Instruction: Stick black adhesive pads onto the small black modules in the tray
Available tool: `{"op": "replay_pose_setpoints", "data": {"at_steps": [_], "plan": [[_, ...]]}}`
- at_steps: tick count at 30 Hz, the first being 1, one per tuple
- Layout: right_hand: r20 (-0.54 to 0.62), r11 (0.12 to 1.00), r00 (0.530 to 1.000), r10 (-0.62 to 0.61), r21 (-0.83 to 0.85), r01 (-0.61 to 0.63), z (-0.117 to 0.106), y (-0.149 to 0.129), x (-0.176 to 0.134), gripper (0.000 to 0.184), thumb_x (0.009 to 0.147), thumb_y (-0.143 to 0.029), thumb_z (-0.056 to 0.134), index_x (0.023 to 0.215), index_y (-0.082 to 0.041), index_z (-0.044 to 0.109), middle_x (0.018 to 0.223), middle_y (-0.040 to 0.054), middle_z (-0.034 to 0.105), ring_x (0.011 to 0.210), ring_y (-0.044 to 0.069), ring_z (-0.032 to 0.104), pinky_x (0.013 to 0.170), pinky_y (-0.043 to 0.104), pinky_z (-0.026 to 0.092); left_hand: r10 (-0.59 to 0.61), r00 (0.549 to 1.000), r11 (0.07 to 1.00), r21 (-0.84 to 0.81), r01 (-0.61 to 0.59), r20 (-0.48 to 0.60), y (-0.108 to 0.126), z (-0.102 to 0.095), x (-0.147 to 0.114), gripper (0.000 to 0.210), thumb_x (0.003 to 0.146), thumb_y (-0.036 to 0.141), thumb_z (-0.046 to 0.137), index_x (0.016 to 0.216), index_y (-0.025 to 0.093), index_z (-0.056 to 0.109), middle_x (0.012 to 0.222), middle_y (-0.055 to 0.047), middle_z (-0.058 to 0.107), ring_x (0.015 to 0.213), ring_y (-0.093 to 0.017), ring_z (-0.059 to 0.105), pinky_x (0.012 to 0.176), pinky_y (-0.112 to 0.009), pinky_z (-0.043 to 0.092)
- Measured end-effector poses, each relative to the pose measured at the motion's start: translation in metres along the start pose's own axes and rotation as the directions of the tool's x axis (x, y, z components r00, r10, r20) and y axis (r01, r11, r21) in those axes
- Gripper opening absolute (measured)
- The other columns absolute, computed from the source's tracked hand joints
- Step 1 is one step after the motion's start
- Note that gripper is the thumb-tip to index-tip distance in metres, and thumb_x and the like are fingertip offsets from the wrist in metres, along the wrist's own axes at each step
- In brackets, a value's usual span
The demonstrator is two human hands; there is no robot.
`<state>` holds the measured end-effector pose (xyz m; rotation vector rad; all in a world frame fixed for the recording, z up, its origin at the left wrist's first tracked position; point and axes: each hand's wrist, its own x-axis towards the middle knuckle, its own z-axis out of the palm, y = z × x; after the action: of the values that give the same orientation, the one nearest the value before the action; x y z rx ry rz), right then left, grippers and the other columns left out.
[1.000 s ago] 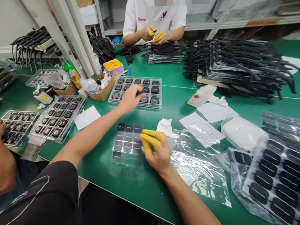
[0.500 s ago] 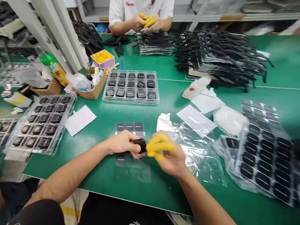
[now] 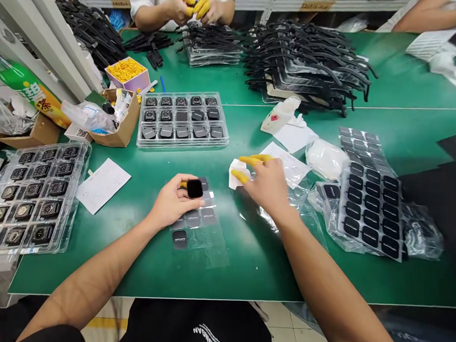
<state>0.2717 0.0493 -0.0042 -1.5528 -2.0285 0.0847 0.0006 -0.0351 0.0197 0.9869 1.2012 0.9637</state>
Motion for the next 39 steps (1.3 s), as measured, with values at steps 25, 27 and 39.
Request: {"op": "replay_pose_setpoints", "data": {"at_steps": [25, 27, 39], "plan": [[-0.067, 0.920, 0.967, -0.246, 0.299, 0.255, 0.029, -0.087, -0.024, 0.018, 0.098, -0.035, 0.064, 0.089, -0.023, 0.074, 0.083, 0.0064, 0.073, 0.080, 0.023, 0.056, 0.072, 0.039, 0.041, 0.029, 0.996, 0.995, 0.094, -0.021, -0.087, -0.013, 0.004, 0.005, 0.060, 0.061, 0.025, 0.094, 0.114, 0.015, 0.069, 0.086, -0.007, 0.081, 0.080, -0.022, 0.078, 0.071, -0.029, 0.061], [-0.024, 0.923, 0.980, -0.199, 0.332, 0.195, 0.029, -0.088, -0.024, 0.017, 0.098, -0.035, 0.064, 0.089, -0.024, 0.075, 0.085, 0.0058, 0.073, 0.081, 0.023, 0.057, 0.075, 0.040, 0.044, 0.022, 0.995, 0.994, 0.110, -0.011, -0.096, -0.012, 0.004, 0.005, 0.060, 0.062, 0.026, 0.093, 0.116, 0.016, 0.069, 0.087, -0.007, 0.081, 0.077, -0.021, 0.078, 0.069, -0.029, 0.060], [0.168, 0.886, 0.920, -0.353, 0.377, 0.271, 0.000, -0.110, -0.086, 0.039, 0.095, -0.035, 0.069, 0.132, -0.026, 0.061, 0.132, 0.0165, 0.065, 0.125, 0.035, 0.059, 0.098, 0.054, 0.052, 0.065, 0.955, 0.993, 0.112, -0.034, -0.288, -0.009, 0.009, 0.011, 0.056, 0.064, 0.020, 0.091, 0.114, 0.019, 0.066, 0.102, -0.005, 0.078, 0.086, -0.018, 0.076, 0.078, -0.029, 0.060]]}}
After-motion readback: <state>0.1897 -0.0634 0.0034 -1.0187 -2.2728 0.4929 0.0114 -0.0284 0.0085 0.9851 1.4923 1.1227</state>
